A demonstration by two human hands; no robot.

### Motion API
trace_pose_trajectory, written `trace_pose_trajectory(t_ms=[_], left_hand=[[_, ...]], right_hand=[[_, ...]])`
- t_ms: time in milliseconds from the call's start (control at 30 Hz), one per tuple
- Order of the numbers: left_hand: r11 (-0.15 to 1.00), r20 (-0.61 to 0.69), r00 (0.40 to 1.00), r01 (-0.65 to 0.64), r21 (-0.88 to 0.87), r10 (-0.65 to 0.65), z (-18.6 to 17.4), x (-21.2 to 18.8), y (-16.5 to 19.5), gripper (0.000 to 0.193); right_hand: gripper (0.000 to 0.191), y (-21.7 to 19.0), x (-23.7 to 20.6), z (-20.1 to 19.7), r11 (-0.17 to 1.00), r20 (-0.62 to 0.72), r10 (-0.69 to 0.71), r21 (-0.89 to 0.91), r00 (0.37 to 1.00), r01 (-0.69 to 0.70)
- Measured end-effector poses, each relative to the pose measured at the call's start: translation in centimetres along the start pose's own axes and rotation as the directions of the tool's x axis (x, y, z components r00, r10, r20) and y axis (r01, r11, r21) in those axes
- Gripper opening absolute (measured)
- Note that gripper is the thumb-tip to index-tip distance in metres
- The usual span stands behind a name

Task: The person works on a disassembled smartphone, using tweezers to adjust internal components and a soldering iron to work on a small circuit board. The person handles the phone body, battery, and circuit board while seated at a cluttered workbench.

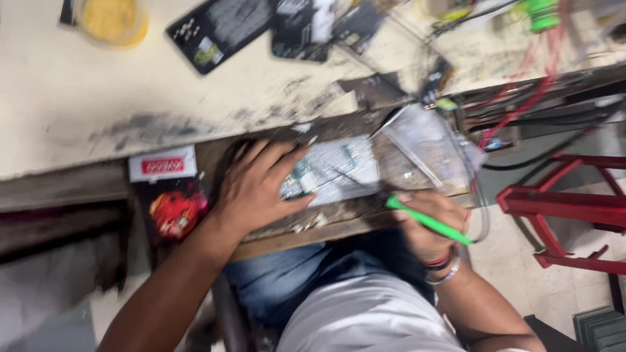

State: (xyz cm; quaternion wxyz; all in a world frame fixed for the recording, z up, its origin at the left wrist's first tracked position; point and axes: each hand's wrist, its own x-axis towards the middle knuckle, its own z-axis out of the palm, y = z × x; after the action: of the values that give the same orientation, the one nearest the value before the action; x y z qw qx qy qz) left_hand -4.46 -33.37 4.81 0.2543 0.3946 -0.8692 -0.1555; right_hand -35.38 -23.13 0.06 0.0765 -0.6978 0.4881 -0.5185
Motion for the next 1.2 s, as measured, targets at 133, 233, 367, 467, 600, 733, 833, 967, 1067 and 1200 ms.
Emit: trace_pose_trajectory(t_ms=[133,233,367,467,600,733,833,967,1067,1200], left_hand=[[1.0,-0.02,0.999,-0.025,-0.009,0.025,0.7,-1.1,-1.8,0.077],[1.0,-0.013,1.0,-0.023,0.005,0.023,1.6,-1.8,-3.0,0.079],[0.999,0.003,1.0,0.023,-0.024,-0.023,2.0,-2.5,-3.7,0.089],[0.998,0.011,0.999,0.049,-0.045,-0.048,1.6,-2.4,-4.1,0.099],[0.996,0.06,0.997,0.062,-0.064,-0.058,1.1,-2.3,-4.7,0.101],[0.988,0.12,0.991,0.081,-0.129,-0.066,0.5,-2.6,-5.9,0.095],[0.981,0.172,0.983,0.09,-0.174,-0.06,0.3,-2.7,-6.4,0.09],[0.97,0.187,0.98,0.109,-0.217,-0.068,0.3,-2.7,-6.9,0.088],[0.966,0.217,0.972,0.137,-0.217,-0.089,0.7,-2.6,-7.4,0.084],[0.966,0.228,0.967,0.16,-0.205,-0.112,0.8,-2.5,-7.8,0.081]], right_hand=[[0.025,0.5,-1.4,1.4,0.995,-0.073,0.097,0.032,0.993,-0.095],[0.034,0.8,-1.7,3.2,0.999,-0.172,0.018,0.038,0.985,-0.011],[0.043,-0.3,-1.5,4.8,0.972,-0.125,0.117,0.22,0.985,-0.088],[0.042,-0.7,-1.0,5.5,0.95,-0.093,0.158,0.287,0.983,-0.125],[0.04,-0.6,-1.4,5.7,0.952,-0.054,0.182,0.259,0.982,-0.162],[0.039,0.0,-2.4,6.4,0.969,-0.071,0.124,0.222,0.99,-0.106],[0.039,0.1,-2.6,7.0,0.977,-0.092,0.094,0.202,0.991,-0.074],[0.038,-0.5,-2.2,7.0,0.993,-0.004,0.061,0.104,0.998,-0.061],[0.038,-0.7,-1.7,7.4,0.995,0.02,0.044,0.084,0.999,-0.045],[0.04,-1.1,-1.0,8.5,0.988,-0.029,0.046,0.147,0.999,-0.041]])
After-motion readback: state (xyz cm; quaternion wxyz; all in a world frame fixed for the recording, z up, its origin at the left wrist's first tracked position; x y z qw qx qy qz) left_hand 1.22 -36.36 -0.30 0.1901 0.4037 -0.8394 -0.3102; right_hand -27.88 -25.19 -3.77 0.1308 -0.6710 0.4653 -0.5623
